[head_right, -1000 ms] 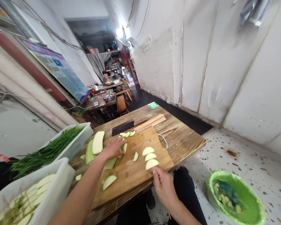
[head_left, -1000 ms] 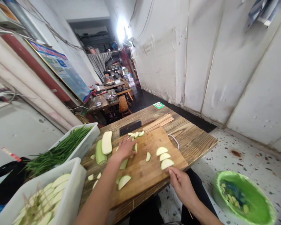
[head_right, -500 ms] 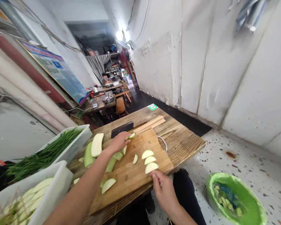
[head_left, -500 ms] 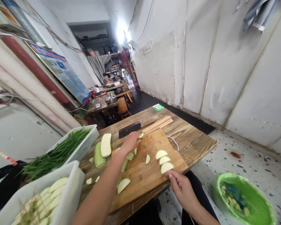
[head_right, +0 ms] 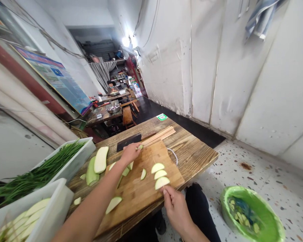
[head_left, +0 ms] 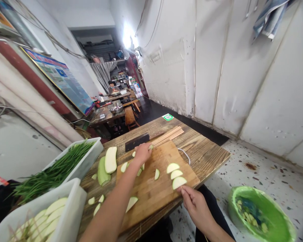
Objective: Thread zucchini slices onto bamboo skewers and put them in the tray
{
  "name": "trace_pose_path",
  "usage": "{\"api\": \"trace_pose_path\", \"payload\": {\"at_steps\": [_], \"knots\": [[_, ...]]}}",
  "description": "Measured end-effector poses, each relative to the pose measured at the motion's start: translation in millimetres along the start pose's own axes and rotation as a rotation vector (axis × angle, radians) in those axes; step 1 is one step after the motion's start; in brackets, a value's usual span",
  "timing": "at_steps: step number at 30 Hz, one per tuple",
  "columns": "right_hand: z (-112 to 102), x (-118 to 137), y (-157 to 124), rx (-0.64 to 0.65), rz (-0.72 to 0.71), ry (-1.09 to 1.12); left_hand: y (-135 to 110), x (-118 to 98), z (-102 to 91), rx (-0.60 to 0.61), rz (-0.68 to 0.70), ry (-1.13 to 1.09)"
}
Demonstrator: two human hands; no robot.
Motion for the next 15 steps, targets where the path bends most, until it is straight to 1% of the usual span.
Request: {"api": "trace_pose_path", "payload": {"at_steps": [2,3,8,11,12,13,15], "knots": [[0.6,4.8,-1.5,0.003,-0.012,-0.014,-13.8,-0.2,-4.3,-0.032,-0.075,-0.225],[1.6,8.3,-2.6,0.01,-0.024,-0.023,-22.7,-0.3,-3.6,-0.029,-0.118,-0.349],[8.7,30.0,-8.1,0.056,-0.103,-0.098,-69.2,-8.1,10.3,0.079,-0.289,-0.849],[12.9,39.1,-11.1,0.088,-0.145,-0.156,-90.5,-9.3,25.4,0.187,-0.537,-1.321],[13.9,40.4,-12.0,0.096,-0.152,-0.17,-95.9,-9.1,30.1,0.216,-0.621,-1.438],[14.9,40.8,-13.0,0.104,-0.153,-0.182,-100.1,-7.8,33.7,0.233,-0.691,-1.505],[16.9,40.2,-15.0,0.123,-0.15,-0.194,-105.3,-3.1,38.3,0.248,-0.77,-1.518]]}}
Point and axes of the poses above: each hand's wrist, its own y-axis towards the middle knuckle, its own z-axis out of the palm, x = y × z, the point moved 9 cm from there along y, towards the middle knuckle, and after that the axes turned 9 degrees about -x, right-handed, at the moved point
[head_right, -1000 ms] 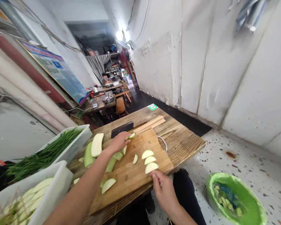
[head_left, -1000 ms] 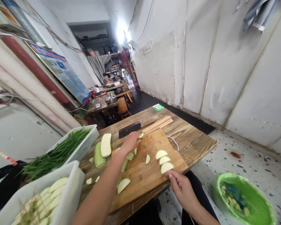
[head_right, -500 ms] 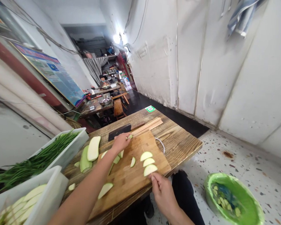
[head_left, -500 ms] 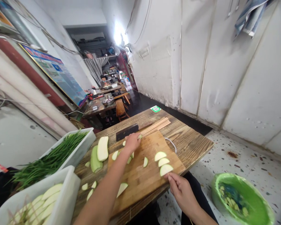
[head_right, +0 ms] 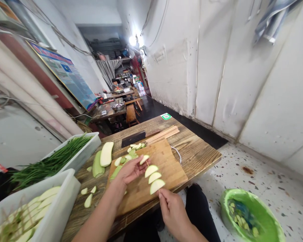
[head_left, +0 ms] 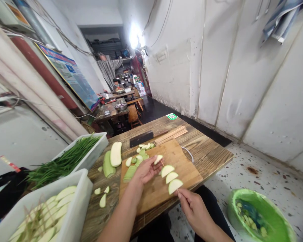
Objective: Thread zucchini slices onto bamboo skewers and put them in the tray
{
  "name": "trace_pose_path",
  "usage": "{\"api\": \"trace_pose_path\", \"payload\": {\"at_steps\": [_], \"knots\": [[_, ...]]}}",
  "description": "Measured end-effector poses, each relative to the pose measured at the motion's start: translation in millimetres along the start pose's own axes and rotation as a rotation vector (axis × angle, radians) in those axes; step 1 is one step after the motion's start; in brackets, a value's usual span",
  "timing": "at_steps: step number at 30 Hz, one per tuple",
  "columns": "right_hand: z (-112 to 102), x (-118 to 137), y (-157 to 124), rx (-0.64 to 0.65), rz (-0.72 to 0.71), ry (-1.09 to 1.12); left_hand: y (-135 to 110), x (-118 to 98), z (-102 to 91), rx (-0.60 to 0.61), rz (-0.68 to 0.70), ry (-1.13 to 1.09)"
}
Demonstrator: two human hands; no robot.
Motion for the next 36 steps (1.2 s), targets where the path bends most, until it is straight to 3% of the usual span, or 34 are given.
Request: {"api": "trace_pose_path", "payload": {"at_steps": [3,10,36], "knots": [[4.4,0.7,-1.9,0.037,-0.001,0.003,0.2,6.4,-3.4,-0.008,-0.072,-0.029],[6.4,3.9,-1.2,0.047,-0.02,0.014,-3.3,4.3,-5.8,-0.057,-0.091,-0.035],[6.5,1.3,-4.4,0.045,0.001,0.011,-6.0,3.7,-3.1,-0.06,-0.051,-0.008]]}}
Point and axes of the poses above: each hand's wrist, its own y-axis towards the middle knuckle, its own z-axis out of the palm, x = y × z, the point moved 9 cm from there along y, towards the middle knuckle, and after that the axes turned 9 degrees about -x, right-handed, at the moved point
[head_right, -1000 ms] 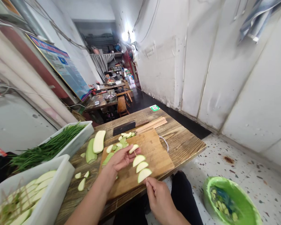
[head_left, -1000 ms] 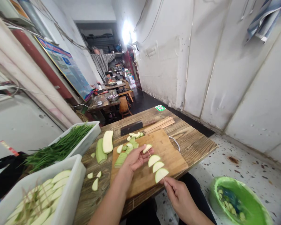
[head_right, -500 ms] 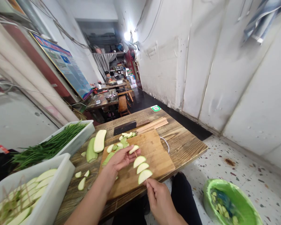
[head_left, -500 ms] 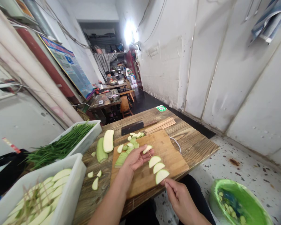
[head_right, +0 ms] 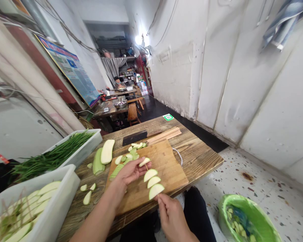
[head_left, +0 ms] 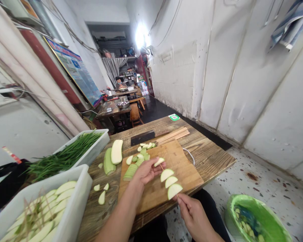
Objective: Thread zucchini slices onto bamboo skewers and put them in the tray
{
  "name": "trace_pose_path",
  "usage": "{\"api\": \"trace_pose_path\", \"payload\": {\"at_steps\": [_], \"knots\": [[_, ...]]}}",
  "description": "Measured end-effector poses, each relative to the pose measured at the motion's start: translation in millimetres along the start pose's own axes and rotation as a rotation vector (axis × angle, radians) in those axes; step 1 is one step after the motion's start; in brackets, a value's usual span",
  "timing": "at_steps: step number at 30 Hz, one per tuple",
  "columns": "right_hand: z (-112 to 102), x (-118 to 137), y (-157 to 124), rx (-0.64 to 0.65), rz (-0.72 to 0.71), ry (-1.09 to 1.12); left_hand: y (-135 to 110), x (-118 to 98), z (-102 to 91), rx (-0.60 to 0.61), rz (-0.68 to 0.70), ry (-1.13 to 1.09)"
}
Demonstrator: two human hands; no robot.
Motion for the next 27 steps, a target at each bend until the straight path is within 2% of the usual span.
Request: {"api": "trace_pose_path", "payload": {"at_steps": [16,20,23,27], "knots": [[3.4,-2.8,2.8,-0.051,0.003,-0.034,-2.4,5.7,10.4,0.004,0.021,0.026],[1.6,-1.7,4.9,-0.086,0.003,-0.028,-1.9,11.2,21.1,0.005,0.008,-0.116],[1.3,-2.4,6.4,-0.1,0.0,-0.044,-0.6,14.4,26.5,-0.02,0.063,-0.231],[0.5,-2.8,7.9,-0.117,-0.012,-0.049,-2.3,17.9,30.0,-0.081,0.136,-0.258]]}}
Point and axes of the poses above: each hand's wrist, its own y-axis towards the middle knuckle, its own z-axis out of the palm, x = y × z, the point moved 9 cm from there along y, towards the middle knuckle, and after that the axes turned 9 degrees about -x, right-handed, at the moved point
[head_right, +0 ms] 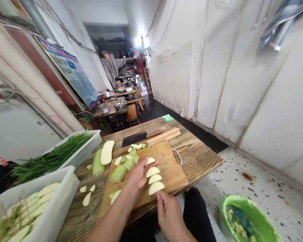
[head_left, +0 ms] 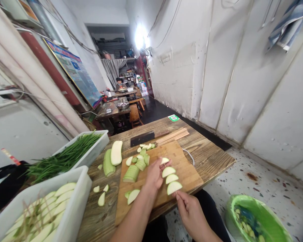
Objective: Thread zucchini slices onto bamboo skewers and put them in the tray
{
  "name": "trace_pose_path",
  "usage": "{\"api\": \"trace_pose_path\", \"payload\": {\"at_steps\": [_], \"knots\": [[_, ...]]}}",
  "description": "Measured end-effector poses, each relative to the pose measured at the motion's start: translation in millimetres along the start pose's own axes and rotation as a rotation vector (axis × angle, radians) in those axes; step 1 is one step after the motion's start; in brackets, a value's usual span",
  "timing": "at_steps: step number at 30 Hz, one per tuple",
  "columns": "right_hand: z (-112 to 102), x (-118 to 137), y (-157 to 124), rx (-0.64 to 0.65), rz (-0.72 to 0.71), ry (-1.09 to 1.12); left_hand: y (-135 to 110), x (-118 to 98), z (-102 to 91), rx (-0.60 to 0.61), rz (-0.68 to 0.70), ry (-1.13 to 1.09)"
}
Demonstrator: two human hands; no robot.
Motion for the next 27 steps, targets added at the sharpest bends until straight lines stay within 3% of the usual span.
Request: {"api": "trace_pose_path", "payload": {"at_steps": [7,22,27], "knots": [[-0.3,-1.0,-0.7,-0.012,0.007,0.01,-6.9,2.2,4.8,-0.036,0.015,0.004],[1.8,-4.1,6.7,-0.056,-0.039,-0.071,-11.8,3.8,5.9,0.02,0.048,-0.009],[4.3,-7.3,11.4,-0.066,-0.101,-0.14,-22.4,-2.4,7.7,0.133,0.051,-0.113]]}}
Point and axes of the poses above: each hand's wrist, its own y-axis towards the middle knuckle, its own z-axis out of the palm, x = y × z, the point moved 9 cm from there along y, towards the middle knuckle, and after that the axes turned 9 degrees about -x, right-handed, at the moved point
